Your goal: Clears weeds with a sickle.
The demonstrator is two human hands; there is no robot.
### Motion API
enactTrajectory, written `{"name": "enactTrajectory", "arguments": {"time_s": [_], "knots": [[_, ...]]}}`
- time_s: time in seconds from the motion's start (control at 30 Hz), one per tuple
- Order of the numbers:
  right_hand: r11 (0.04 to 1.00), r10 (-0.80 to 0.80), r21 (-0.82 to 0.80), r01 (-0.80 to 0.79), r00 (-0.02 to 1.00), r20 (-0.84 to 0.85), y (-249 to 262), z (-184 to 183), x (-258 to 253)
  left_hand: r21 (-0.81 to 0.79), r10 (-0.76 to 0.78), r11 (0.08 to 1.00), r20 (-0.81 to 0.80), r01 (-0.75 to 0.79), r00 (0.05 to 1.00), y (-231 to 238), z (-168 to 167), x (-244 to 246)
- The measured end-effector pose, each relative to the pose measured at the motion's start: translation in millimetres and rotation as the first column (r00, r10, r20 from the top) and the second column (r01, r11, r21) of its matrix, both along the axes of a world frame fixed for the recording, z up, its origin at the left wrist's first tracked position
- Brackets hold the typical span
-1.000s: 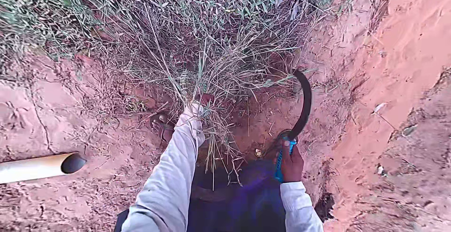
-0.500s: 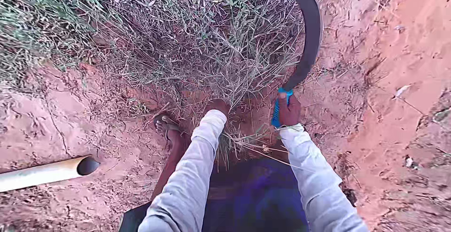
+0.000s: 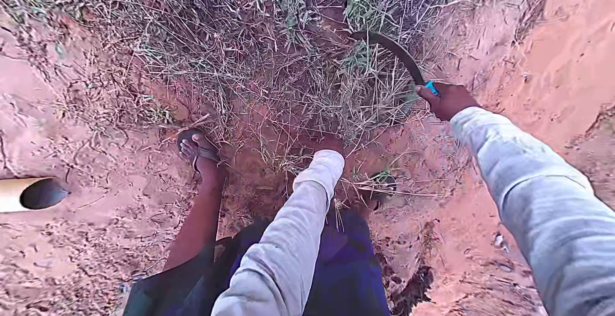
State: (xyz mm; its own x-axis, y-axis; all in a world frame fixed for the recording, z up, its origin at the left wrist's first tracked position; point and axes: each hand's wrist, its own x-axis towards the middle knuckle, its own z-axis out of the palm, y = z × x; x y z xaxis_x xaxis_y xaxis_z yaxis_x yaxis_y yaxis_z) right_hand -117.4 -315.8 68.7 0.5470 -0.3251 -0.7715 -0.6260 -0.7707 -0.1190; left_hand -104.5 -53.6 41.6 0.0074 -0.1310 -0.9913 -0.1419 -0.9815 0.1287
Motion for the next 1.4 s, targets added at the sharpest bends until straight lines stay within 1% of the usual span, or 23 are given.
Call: {"name": "enactTrajectory", "arguments": {"time_s": [0.03, 0.1, 0.2, 0.3, 0.33, 0.37, 0.43, 0.47, 0.5, 0.57, 0.67, 0.73, 0.83, 0.87, 0.9, 0.93, 0.97, 1.0, 1.07, 1.13, 1.23, 1.33, 1.4], "knots": [[0.999, 0.027, -0.017, -0.027, 1.000, 0.004, 8, 15, 6, -0.004, 0.006, 1.000, -0.002, -0.006, 1.000, -1, 0, 1], [0.995, 0.103, -0.016, -0.102, 0.961, 0.256, 36, 61, 4, -0.009, 0.013, 1.000, -0.032, -0.013, 0.999, 0, 3, -8], [0.989, 0.092, 0.025, -0.144, 0.749, 0.657, 65, 113, 39, -0.007, 0.025, 1.000, -0.018, -0.025, 1.000, 1, 6, -2], [0.958, 0.118, 0.033, -0.285, 0.495, 0.861, 73, 91, 77, -0.006, 0.035, 0.999, 0.007, -0.035, 0.999, 1, 10, 1], [0.949, 0.167, -0.003, -0.316, 0.495, 0.853, 68, 69, 76, 0.000, 0.047, 0.999, 0.009, -0.047, 0.999, 3, 10, 0], [0.948, 0.231, -0.037, -0.317, 0.603, 0.764, 57, 46, 65, 0.011, 0.061, 0.998, 0.009, -0.061, 0.998, 5, 10, 2], [0.975, 0.220, -0.058, -0.213, 0.956, 0.194, 29, 18, 32, 0.021, 0.065, 0.998, 0.003, -0.065, 0.998, 11, 12, 6], [0.991, 0.100, -0.085, -0.103, 0.994, -0.038, 22, 10, 18, 0.010, 0.061, 0.998, 0.000, -0.062, 0.998, 12, 13, 10], [0.994, 0.003, -0.112, -0.017, 0.991, -0.131, 27, 11, 5, 0.000, 0.058, 0.998, -0.012, -0.058, 0.998, 15, 15, 12], [0.994, -0.076, -0.083, 0.074, 0.997, -0.021, 58, 40, -14, -0.013, 0.069, 0.998, -0.028, -0.069, 0.997, 22, 11, 15], [0.995, 0.040, -0.096, -0.004, 0.929, 0.367, 84, 99, -30, -0.012, 0.100, 0.995, -0.047, -0.100, 0.994, 21, 10, 12], [0.990, 0.129, -0.125, -0.068, 0.799, 0.588, 94, 119, -13, 0.004, 0.102, 0.995, -0.058, -0.102, 0.993, 21, 16, 6], [0.973, 0.215, -0.136, -0.188, 0.514, 0.830, 95, 98, 44, -0.005, 0.120, 0.993, -0.031, -0.120, 0.992, 17, 19, 10], [0.965, 0.237, -0.141, -0.222, 0.507, 0.829, 92, 79, 54, -0.004, 0.127, 0.992, -0.016, -0.127, 0.992, 19, 18, 10], [0.961, 0.260, -0.143, -0.236, 0.603, 0.755, 85, 59, 52, 0.003, 0.132, 0.991, -0.005, -0.132, 0.991, 21, 17, 9], [0.969, 0.244, -0.117, -0.216, 0.788, 0.565, 74, 40, 38, 0.010, 0.135, 0.991, -0.002, -0.134, 0.991, 22, 17, 6], [0.984, 0.166, -0.101, -0.144, 0.952, 0.257, 60, 27, 18, 0.010, 0.127, 0.992, -0.007, -0.127, 0.992, 21, 19, 3], [0.991, 0.045, -0.126, -0.045, 0.999, -0.005, 49, 19, -2, 0.000, 0.111, 0.994, -0.020, -0.111, 0.994, 18, 20, 1], [0.982, -0.143, -0.148, 0.113, 0.968, -0.209, 51, 24, -30, -0.019, 0.072, 0.997, -0.060, -0.073, 0.996, 18, 17, -12], [0.971, -0.235, -0.121, 0.208, 0.927, -0.294, 78, 54, -83, 0.008, 0.021, 1.000, -0.161, -0.020, 0.987, 37, 19, -56], [0.975, -0.215, -0.132, 0.180, 0.911, -0.353, 101, 86, -146, 0.072, 0.036, 0.997, -0.250, -0.018, 0.968, 85, 15, -103], [0.994, -0.097, -0.073, 0.085, 0.977, -0.191, 126, 118, -174, 0.149, 0.061, 0.989, -0.307, -0.015, 0.950, 149, 14, -133], [0.992, -0.119, -0.047, 0.119, 0.993, -0.002, 137, 119, -168, 0.270, 0.155, 0.958, -0.224, -0.091, 0.962, 172, 14, -116]]}}
